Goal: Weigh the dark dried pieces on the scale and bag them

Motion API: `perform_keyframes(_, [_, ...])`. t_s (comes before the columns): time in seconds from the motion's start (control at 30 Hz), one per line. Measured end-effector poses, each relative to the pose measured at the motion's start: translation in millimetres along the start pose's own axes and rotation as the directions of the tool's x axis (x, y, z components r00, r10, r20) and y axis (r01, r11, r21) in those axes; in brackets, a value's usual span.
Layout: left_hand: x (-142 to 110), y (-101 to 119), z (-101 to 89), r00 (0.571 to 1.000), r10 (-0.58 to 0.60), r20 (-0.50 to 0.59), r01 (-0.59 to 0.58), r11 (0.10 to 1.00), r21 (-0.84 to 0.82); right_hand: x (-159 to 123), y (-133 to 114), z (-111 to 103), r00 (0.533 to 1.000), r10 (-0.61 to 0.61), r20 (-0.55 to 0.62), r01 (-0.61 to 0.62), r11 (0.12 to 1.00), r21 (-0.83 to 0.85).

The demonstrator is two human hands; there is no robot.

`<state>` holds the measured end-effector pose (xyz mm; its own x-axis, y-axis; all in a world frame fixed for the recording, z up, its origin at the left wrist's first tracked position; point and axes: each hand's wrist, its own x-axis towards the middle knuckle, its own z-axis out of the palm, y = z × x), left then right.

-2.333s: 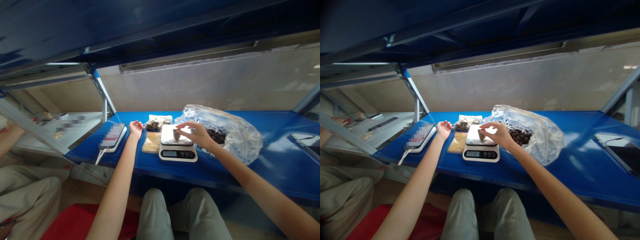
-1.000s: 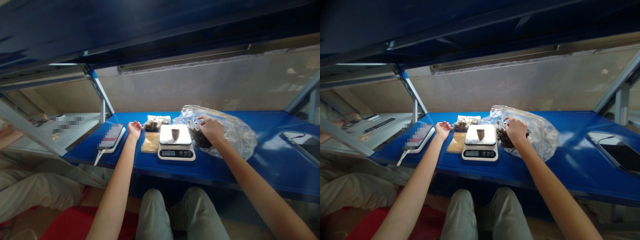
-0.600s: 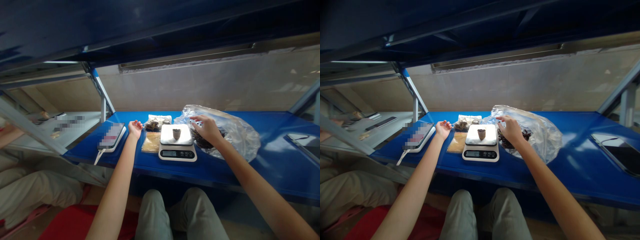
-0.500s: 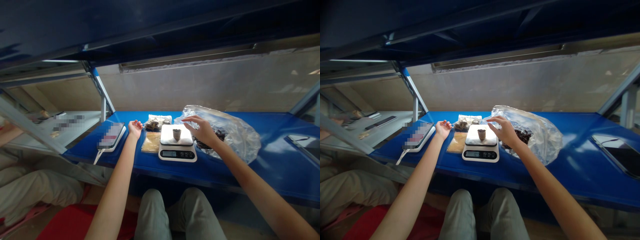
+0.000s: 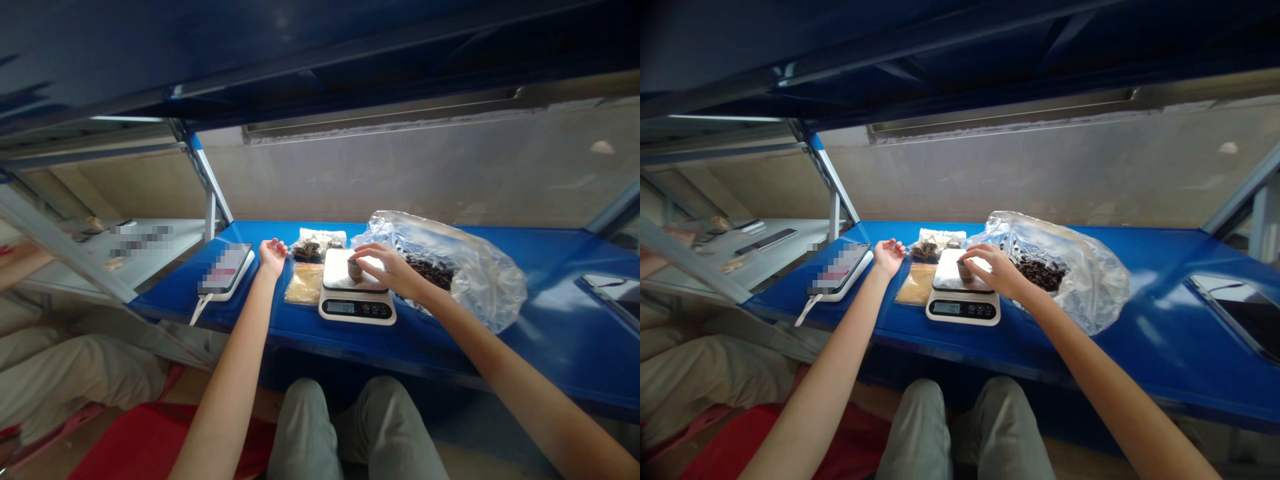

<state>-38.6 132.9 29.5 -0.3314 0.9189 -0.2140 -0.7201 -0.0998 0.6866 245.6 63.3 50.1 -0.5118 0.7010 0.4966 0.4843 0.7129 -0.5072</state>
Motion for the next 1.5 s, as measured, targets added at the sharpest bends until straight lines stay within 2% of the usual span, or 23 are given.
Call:
perform_keyframes(0.17, [-0.7, -0.6, -0.3, 1.0, 0.006, 0.023, -0.005, 1.0, -0.008, 0.3, -0.1, -0.7, 1.0, -0.014, -0.01, 0.015, 0.999, 0.028])
perform_keyframes(0.43, [-0.4, -0.8, -1.8, 0.999, 0.005, 0.041, -0.004, 1.0, -0.011, 1.6, -3.6, -0.1, 0.993, -0.024, -0.118, 0.028, 0.999, 0.029])
perform_keyframes(0.63, [-1.7, -0.4, -1.8, 0.999, -0.003, 0.044, 0.004, 1.0, -0.004, 1.7, -6.5, -1.4, 0.98, -0.053, -0.189, 0.043, 0.997, -0.058])
perform_keyframes(0.77, [-2.5, 0.5, -2.1, 0.999, -0.003, 0.044, 0.004, 1.0, -0.014, 1.5, -5.8, 0.7, 0.981, -0.057, -0.183, 0.045, 0.997, -0.068])
perform_keyframes(0.93, [-2.9, 1.1, -2.2, 0.999, -0.003, 0.049, 0.004, 1.0, -0.013, 0.1, -3.4, 5.6, 0.99, 0.01, -0.139, -0.019, 0.997, -0.068])
perform_keyframes(1.27, [-1.4, 0.3, -1.3, 0.999, 0.0, 0.044, 0.0, 1.0, 0.007, 1.8, 2.6, 6.9, 0.993, 0.005, -0.116, -0.012, 0.998, -0.061])
perform_keyframes(1.4, [-0.5, -0.1, -1.5, 0.999, -0.001, 0.033, 0.001, 1.0, 0.006, 1.8, 1.3, 7.5, 0.988, 0.017, -0.156, -0.019, 1.0, -0.008])
perform_keyframes(1.5, [0.3, -0.6, -1.6, 1.0, -0.003, 0.031, 0.003, 1.0, -0.004, 1.4, -2.1, 7.8, 0.985, 0.071, -0.16, -0.055, 0.994, 0.099])
